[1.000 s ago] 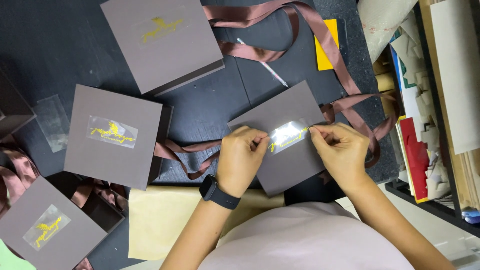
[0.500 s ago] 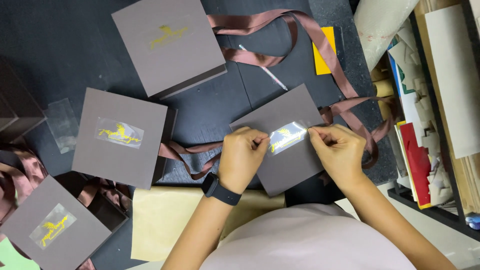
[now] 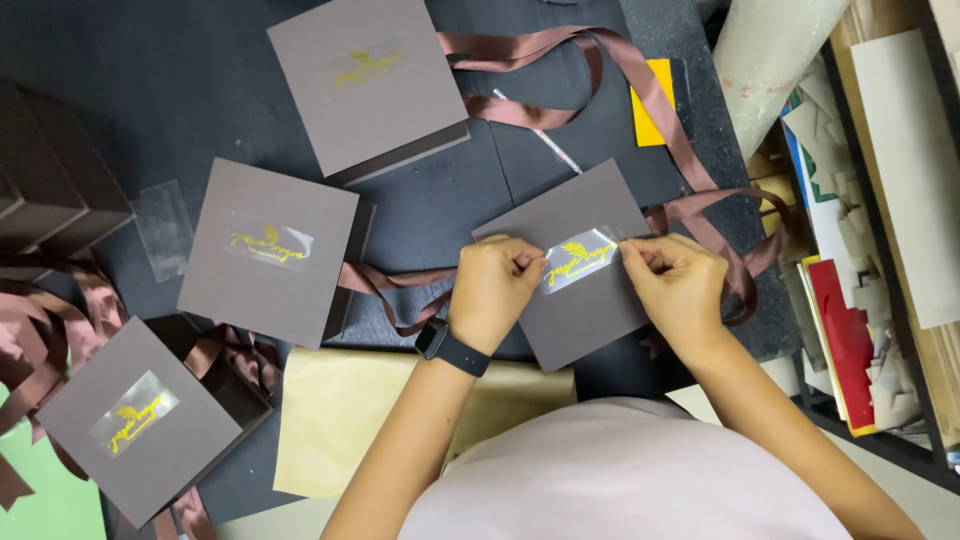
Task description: Applying logo stickers to box lids and securing them with a handheld heat press.
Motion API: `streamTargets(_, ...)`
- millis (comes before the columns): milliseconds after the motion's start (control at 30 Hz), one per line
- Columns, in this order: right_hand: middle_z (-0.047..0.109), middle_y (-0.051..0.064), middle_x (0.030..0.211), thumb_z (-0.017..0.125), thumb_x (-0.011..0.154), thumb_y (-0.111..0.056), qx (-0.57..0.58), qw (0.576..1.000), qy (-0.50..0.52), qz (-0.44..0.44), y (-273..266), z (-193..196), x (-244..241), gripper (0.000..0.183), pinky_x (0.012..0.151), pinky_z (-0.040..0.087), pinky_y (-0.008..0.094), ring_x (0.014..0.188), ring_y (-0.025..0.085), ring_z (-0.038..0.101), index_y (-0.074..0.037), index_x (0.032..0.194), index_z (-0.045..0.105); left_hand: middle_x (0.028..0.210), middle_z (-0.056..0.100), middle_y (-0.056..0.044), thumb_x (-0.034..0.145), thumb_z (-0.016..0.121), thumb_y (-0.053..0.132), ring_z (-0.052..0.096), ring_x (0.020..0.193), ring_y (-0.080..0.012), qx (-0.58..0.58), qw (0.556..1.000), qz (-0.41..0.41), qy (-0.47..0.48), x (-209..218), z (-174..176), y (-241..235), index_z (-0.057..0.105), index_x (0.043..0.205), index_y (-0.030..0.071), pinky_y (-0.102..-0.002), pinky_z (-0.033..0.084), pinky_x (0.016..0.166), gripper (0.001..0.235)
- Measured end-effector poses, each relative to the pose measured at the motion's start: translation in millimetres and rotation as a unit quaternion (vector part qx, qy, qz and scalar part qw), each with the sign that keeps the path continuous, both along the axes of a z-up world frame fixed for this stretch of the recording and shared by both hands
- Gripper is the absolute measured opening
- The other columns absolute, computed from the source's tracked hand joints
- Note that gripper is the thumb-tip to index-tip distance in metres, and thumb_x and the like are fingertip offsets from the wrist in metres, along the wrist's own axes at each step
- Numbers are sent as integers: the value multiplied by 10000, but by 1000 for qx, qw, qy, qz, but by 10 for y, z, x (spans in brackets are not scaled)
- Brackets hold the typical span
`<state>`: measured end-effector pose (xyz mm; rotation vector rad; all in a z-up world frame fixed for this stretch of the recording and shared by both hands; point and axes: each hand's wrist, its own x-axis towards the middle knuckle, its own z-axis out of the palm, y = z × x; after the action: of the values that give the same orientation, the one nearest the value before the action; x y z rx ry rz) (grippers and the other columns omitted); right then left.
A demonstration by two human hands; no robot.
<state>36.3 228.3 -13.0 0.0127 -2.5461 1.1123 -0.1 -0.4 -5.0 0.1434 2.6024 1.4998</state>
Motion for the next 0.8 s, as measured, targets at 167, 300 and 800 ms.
streamTargets(167, 632, 37, 571, 854, 810, 9, 5, 1000, 2, -8, 21, -101, -7, 118, 572, 504, 267, 577, 214, 642, -100, 834, 817, 665, 664, -89, 756, 790, 4, 692, 593, -205, -2, 1000, 0, 7, -7, -55, 4, 786, 865, 40, -272, 559, 475, 115)
streamTargets(300, 635, 30, 570, 846, 811, 1, -19, 1000, -9, -11, 54, -171, -28, 96, 580, 518, 273, 577, 187, 636, -79, 850, 810, 699, 659, -125, 772, 781, -2, 690, 621, -238, -15, 999, 4, 32, 43, 69, 25, 770, 917, 15, -304, 577, 517, 146)
streamTargets(800, 766, 49, 1096, 743, 956, -190, 145, 981, 49, 123, -29, 219, 249, 129, 1016, 546, 397, 1075, 274, 716, -131, 1048, 811, 1427, 523, -223, 1052, 490, 266, 408, 1435, -403, -199, 937, -164, 237, 754, -65, 66, 574, 1388, 27, -599, 222, 1196, 420)
